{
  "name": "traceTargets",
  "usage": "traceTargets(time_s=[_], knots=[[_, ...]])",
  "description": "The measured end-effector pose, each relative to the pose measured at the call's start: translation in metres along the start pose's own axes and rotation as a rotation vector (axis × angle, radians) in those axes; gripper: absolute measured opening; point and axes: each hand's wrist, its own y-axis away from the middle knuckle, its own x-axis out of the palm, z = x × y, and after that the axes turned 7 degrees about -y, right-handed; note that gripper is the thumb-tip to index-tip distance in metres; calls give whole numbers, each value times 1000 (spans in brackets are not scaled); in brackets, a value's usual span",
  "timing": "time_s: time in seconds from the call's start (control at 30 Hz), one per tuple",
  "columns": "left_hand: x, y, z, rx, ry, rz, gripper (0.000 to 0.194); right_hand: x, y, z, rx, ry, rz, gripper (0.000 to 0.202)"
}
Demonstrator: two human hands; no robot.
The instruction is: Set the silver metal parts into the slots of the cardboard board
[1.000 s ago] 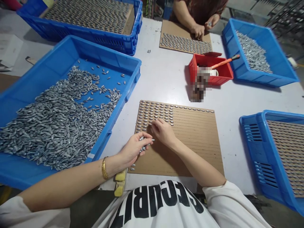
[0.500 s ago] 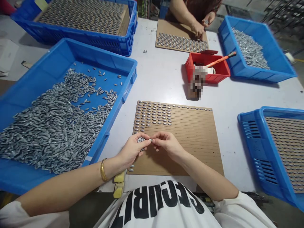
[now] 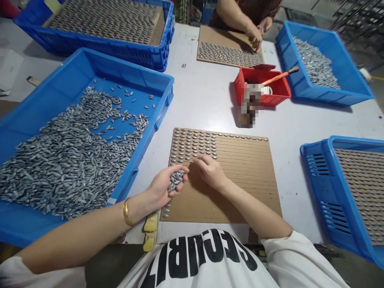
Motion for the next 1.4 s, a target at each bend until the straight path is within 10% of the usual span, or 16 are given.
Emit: traceTargets(time_s=[0.33, 1.4], knots=[[2, 2, 12, -39, -56, 100, 24, 9, -3, -5, -74, 330, 106, 23], [4, 0, 14, 33, -115, 34, 14, 0, -12, 2, -57, 289, 200, 21]])
